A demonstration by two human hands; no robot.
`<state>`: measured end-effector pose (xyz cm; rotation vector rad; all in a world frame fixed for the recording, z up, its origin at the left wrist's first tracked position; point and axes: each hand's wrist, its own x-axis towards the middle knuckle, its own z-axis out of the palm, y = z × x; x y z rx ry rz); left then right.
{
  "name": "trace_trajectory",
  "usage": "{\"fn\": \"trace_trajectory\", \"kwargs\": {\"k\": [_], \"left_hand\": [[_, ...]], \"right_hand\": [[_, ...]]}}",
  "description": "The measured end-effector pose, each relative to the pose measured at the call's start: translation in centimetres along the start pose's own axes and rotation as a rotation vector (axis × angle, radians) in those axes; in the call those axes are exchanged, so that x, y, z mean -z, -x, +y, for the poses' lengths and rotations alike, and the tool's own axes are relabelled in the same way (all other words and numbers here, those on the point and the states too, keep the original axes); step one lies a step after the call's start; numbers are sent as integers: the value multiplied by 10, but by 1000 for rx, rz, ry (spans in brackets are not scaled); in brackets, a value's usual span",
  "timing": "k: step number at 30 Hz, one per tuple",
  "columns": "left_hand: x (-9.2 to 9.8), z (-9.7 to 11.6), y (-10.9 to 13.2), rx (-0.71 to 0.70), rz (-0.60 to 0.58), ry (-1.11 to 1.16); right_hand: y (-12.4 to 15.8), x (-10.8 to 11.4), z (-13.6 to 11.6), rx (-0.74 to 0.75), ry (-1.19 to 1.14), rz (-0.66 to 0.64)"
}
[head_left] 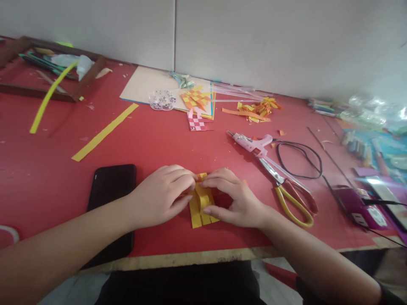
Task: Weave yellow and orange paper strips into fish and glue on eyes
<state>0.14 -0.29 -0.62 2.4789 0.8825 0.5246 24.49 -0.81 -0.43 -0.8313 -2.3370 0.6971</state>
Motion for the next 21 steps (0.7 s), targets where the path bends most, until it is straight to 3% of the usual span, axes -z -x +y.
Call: {"fn": "trace_trajectory", "kwargs": {"k": [3, 10, 14, 21], "left_hand": [[0, 2, 0, 1, 0, -21], [-3, 10, 2, -66, -21, -167], [-4, 11, 2, -55, -39, -179], [-4, 11, 3, -21, -26, -113]], "right_hand": [[1, 9, 0, -18, 18, -29], [2, 27, 7, -127, 66, -262], [2, 25, 4, -117, 76, -235], [3, 11, -1, 91, 45, -162]]}}
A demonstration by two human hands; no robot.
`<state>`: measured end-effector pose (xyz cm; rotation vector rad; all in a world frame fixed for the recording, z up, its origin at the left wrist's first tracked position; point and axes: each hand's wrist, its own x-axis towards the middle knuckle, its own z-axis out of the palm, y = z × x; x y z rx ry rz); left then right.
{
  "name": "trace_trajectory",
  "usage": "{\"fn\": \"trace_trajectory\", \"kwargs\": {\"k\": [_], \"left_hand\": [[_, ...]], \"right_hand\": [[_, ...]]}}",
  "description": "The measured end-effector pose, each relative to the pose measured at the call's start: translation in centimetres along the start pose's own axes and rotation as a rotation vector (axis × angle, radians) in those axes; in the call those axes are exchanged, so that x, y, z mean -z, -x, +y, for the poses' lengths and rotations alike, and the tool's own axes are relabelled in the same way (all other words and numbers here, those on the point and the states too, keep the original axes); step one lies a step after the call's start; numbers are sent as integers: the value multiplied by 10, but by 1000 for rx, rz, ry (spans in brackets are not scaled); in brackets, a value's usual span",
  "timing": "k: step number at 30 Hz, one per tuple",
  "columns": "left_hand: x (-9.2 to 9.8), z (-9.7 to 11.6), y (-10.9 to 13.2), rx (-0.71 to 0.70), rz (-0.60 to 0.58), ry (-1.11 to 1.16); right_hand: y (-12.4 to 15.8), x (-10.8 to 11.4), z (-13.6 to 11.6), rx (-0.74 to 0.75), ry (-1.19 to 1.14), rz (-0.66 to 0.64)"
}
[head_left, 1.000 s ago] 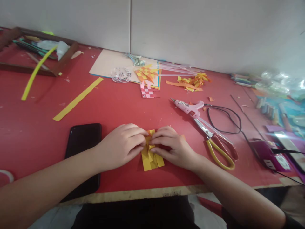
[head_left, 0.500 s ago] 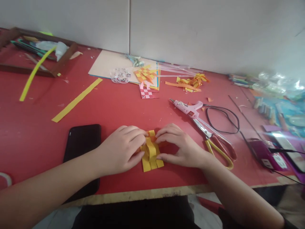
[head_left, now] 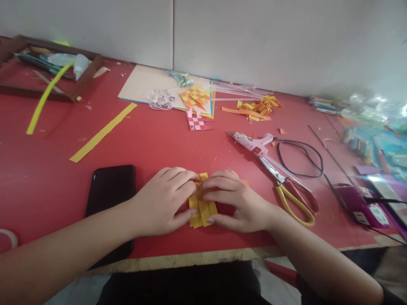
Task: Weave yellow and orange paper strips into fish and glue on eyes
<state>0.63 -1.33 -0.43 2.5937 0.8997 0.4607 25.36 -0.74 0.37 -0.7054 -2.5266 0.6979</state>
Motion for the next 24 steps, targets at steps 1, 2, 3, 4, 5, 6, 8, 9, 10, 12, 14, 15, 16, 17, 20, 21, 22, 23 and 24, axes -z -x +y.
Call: {"fn": "trace_trajectory", "kwargs": {"k": [1, 2, 3, 4, 5, 6, 8, 9, 10, 12, 14, 15, 16, 17, 20, 21, 22, 23, 24], "left_hand": [[0, 0, 0, 6, -1, 4], [-1, -1, 0, 9, -3, 8], [-1, -1, 0, 12, -2, 14], [-1, -2, 0, 18, -1, 24], [-1, -3, -1, 27, 3, 38], [-1, -3, -1, 38, 8, 54], [-1, -4, -2, 66, 23, 86], [-1, -4, -3, 79, 32, 98], [0, -3, -3, 90, 39, 107], [0, -3, -4, 107, 42, 123], [1, -2, -5, 119, 36, 138], [2, -2, -6, 122, 34, 143], [2, -2, -6, 126, 35, 147], [2, -2, -6, 131, 40, 149], [3, -1, -5, 150, 59, 152], [3, -1, -4, 155, 63, 157], [4, -1, -4, 159, 68, 165], [4, -1, -3, 160, 76, 176], [4, -2, -2, 161, 87, 190]], "right_hand": [[0, -1, 0, 15, 5, -4], [0, -1, 1, 23, 10, -4], [0, -1, 1, 27, 12, -1], [-1, -1, 2, 28, 11, 2], [-1, -1, 2, 26, 7, 4], [-1, -2, 2, 22, 4, 7], [-2, -4, 2, 9, -3, 39], [-3, -5, 2, 3, -6, 61], [-4, -7, 2, 0, -10, 83], [-5, -12, 2, 4, -14, 110], [-7, -15, 1, 17, -3, 106], [-7, -16, 1, 26, 7, 101], [-7, -16, 2, 33, 19, 95], [-7, -17, 2, 39, 29, 89], [-7, -15, 2, 43, 43, 70], [-7, -15, 2, 40, 44, 65], [-7, -15, 3, 37, 43, 60], [-6, -15, 3, 36, 43, 58], [-6, -15, 3, 35, 45, 57]]}}
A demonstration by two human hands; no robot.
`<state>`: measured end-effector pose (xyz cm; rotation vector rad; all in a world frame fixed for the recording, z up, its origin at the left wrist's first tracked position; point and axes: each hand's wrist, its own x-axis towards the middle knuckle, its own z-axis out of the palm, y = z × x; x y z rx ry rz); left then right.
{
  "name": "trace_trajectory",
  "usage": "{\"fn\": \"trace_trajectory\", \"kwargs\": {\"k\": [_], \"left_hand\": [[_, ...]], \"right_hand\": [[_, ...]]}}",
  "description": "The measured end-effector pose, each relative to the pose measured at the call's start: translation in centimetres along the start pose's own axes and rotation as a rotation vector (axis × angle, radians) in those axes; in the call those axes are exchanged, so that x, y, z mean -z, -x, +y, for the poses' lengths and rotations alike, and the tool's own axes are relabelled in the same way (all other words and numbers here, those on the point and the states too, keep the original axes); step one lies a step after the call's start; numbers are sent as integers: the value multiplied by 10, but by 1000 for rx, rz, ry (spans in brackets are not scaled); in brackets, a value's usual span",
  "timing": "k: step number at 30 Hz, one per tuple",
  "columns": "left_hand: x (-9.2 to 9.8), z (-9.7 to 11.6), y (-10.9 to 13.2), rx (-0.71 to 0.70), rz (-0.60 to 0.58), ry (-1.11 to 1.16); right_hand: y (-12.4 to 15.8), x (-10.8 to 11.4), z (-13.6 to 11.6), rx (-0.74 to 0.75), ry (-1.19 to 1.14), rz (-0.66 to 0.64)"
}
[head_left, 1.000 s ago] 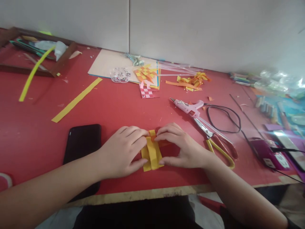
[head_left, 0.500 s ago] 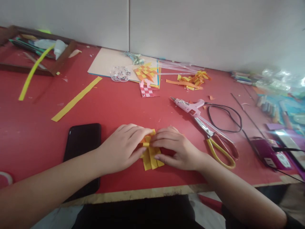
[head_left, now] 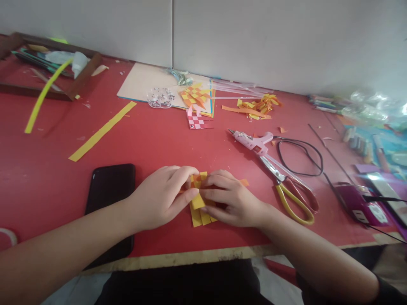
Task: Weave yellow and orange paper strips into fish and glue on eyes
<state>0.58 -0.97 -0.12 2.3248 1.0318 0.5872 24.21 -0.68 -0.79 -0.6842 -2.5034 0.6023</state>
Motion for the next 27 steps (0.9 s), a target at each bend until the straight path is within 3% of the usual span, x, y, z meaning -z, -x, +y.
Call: {"fn": "trace_trajectory", "kwargs": {"k": [5, 15, 20, 27], "left_hand": [[-3, -4, 4, 26, 37, 72], [-10, -7, 4, 30, 122, 1], [-7, -6, 2, 50, 106, -29], [-6, -6, 0, -25, 46, -62]], "right_hand": [[-1, 0, -1, -16, 15, -2], [0, -1, -4, -29, 77, -20], [1, -1, -4, -35, 95, -47], [-1, -1, -5, -39, 76, -29]]}}
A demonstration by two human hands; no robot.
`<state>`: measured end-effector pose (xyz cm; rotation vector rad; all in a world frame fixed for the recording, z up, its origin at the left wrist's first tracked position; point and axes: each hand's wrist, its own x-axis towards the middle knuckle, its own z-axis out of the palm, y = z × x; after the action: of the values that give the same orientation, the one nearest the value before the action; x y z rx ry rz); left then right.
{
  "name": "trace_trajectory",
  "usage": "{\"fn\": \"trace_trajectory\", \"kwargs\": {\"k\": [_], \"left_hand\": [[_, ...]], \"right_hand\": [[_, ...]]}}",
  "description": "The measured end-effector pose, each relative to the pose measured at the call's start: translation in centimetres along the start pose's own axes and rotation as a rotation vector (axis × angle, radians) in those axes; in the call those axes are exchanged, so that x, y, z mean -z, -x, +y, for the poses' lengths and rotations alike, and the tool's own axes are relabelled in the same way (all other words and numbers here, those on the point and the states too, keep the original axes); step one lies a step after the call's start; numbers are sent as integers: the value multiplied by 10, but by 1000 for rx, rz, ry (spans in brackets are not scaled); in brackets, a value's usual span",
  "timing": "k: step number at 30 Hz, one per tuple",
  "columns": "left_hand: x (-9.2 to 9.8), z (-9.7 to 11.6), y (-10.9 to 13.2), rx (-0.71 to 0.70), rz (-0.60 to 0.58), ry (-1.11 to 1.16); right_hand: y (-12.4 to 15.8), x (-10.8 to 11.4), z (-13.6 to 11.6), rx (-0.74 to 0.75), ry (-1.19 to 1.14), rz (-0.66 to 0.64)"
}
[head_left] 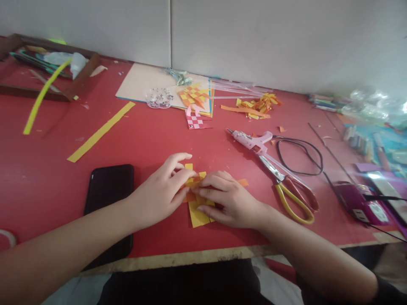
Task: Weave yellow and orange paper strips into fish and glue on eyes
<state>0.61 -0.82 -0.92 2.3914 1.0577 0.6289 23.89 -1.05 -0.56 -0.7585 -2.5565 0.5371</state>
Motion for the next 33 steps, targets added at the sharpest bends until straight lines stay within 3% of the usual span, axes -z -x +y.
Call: {"fn": "trace_trajectory", "kwargs": {"k": [3, 8, 11, 15, 17, 33], "left_hand": [[-1, -1, 0, -7, -12, -10], [1, 0, 1, -59, 22, -129], [3, 1, 0, -103, 36, -171], [3, 2, -3, -177, -97, -78], [3, 2, -3, -190, -128, -70], [1, 2, -4, -344, -9, -192]], "right_hand": [[2, 7, 4, -36, -95, 20], [11, 24, 17, 21, -254, -96], [13, 25, 22, 23, -233, -120], [11, 21, 22, 12, -190, -122], [10, 18, 21, -3, -183, -110], [8, 11, 22, -80, -84, 122]]}}
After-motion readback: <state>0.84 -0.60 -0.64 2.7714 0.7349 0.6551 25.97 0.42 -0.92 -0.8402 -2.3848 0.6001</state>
